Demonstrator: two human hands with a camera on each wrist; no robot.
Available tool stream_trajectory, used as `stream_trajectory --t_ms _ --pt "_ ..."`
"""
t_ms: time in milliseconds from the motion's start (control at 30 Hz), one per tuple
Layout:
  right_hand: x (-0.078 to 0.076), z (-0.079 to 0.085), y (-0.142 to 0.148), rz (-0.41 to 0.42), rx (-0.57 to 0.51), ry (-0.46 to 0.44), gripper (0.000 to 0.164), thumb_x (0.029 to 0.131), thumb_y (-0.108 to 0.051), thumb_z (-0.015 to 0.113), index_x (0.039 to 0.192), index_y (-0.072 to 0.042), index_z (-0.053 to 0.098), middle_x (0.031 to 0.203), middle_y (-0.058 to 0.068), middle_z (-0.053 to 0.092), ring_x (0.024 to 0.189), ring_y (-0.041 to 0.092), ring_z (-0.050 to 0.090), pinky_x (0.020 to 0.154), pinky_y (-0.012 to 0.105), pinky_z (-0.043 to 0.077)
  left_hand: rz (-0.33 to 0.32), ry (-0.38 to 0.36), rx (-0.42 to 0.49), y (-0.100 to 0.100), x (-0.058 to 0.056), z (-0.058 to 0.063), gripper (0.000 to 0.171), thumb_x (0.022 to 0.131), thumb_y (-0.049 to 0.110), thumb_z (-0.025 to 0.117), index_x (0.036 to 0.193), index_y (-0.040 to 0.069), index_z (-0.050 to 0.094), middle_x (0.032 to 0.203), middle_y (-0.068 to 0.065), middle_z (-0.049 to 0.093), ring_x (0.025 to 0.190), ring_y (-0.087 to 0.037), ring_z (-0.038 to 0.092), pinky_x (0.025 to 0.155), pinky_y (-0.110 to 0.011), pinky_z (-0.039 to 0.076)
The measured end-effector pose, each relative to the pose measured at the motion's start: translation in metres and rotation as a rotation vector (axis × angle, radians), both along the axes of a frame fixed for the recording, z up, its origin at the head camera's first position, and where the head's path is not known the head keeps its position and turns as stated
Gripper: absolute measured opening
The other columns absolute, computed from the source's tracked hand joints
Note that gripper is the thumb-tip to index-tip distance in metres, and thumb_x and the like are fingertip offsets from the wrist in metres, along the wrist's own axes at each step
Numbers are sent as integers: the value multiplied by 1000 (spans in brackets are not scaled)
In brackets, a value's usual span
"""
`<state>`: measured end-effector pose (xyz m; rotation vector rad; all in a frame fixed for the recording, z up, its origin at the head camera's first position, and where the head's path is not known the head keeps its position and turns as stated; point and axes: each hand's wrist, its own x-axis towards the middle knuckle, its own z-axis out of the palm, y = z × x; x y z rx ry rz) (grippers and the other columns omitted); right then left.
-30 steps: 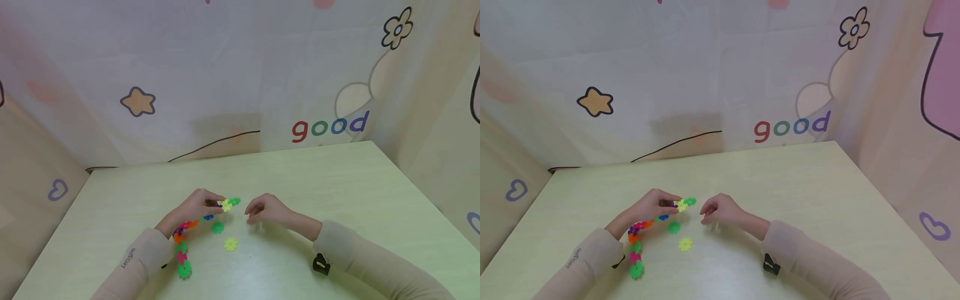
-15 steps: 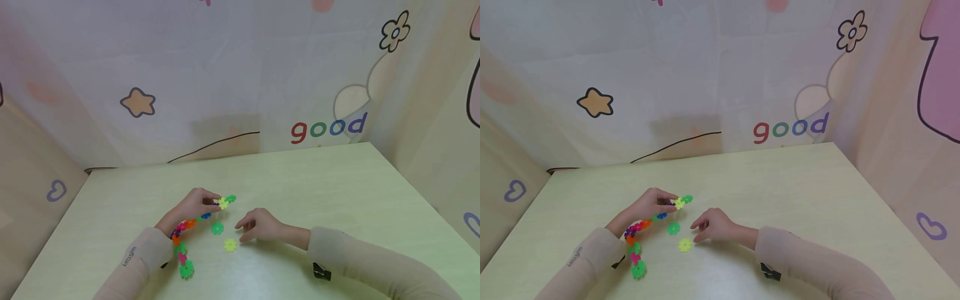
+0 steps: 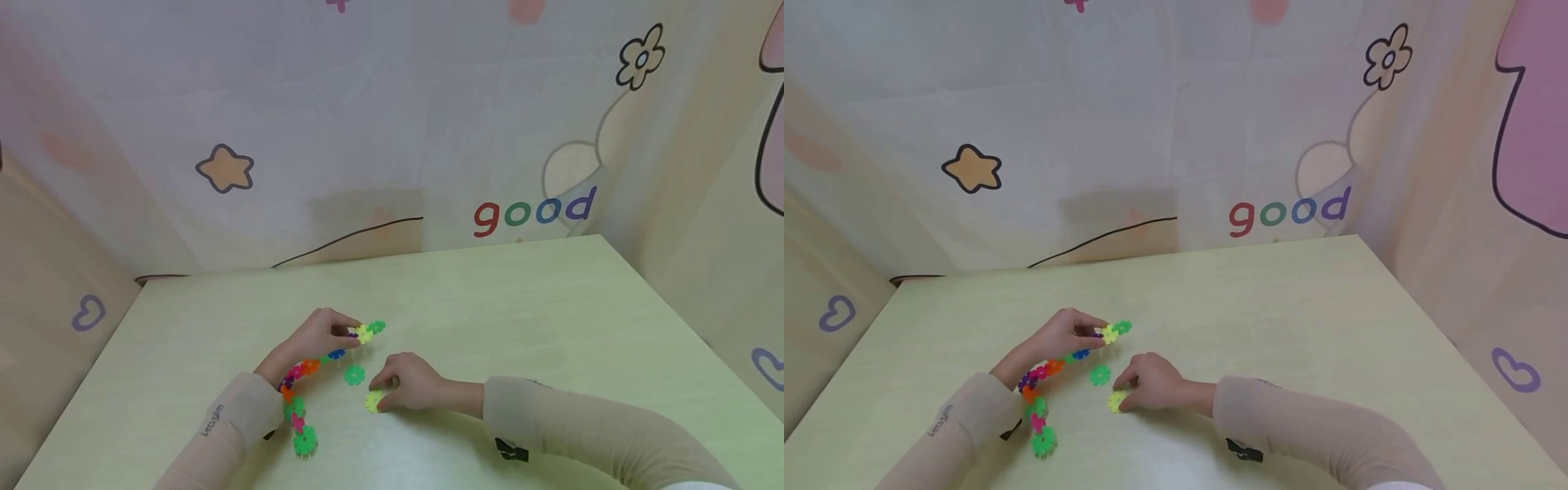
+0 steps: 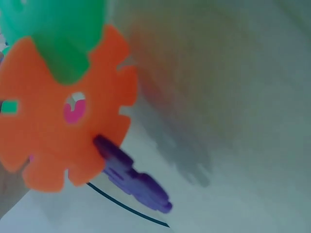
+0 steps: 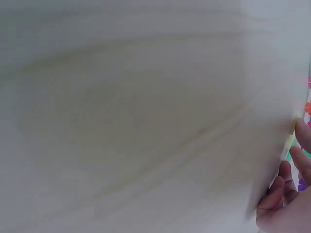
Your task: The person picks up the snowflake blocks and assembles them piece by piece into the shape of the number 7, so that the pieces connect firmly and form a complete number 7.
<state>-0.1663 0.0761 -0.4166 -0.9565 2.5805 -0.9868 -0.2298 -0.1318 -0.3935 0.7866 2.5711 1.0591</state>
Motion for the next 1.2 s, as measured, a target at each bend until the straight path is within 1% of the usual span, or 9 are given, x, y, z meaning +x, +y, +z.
stream_trajectory --t_ms 133,267,400,500,600,733,900,1000,1200 --pt "1 1 -1 -22 19 -21 16 67 -14 80 79 -9 72 71 -6 55 70 11 45 65 21 36 -11 7 10 0 1 -1 33 82 17 68 111 1 65 71 2 61 60 -13 51 56 -25 47" --pt "0 -1 0 -36 18 -49 17 67 -14 81 73 -11 65 70 -8 55 70 8 46 68 22 38 -21 13 17 1 1 -1 33 82 17 68 110 1 65 70 2 61 59 -13 51 56 -25 47" --pt "-1 1 3 -47 -19 -124 17 70 -8 78 72 -10 61 66 -7 54 65 8 47 64 22 41 -20 8 19 3 2 -3 33 82 18 69 110 2 65 70 2 61 60 -13 50 56 -24 47" --pt "-3 5 7 -44 -63 -192 11 73 -4 74 74 -7 63 64 -5 54 62 8 47 58 21 42 -19 8 18 4 3 -3 32 82 17 69 110 2 65 71 3 61 60 -12 50 56 -24 47" --pt "-7 8 13 -39 -108 -244 5 76 -4 71 78 -4 67 63 -4 56 57 7 47 54 20 41 -22 15 14 5 4 -2 32 82 16 69 110 1 65 72 3 61 60 -12 50 57 -24 47" --pt "-14 12 24 -55 -154 -279 6 78 -6 70 81 -2 68 64 -2 58 55 7 45 52 20 39 -30 28 13 5 6 -1 32 82 16 68 110 1 65 72 3 61 61 -12 50 56 -24 47" --pt "-21 16 36 -120 -188 -302 10 78 -8 70 84 0 68 65 -2 58 60 9 47 55 22 39 -37 36 13 5 6 -1 32 82 16 69 110 0 65 72 3 60 61 -12 49 56 -23 46" --pt "-26 17 41 -169 -220 -335 12 79 -8 69 86 1 67 66 -1 59 61 11 51 55 23 42 -42 35 11 6 6 -1 33 82 16 69 110 0 65 72 3 60 62 -12 49 56 -23 46" --pt "-35 20 46 -274 -299 -393 16 80 -9 68 89 3 65 68 1 63 60 15 57 52 23 42 -54 38 14 7 7 -1 33 82 15 69 111 0 65 72 4 59 61 -12 49 55 -23 46"
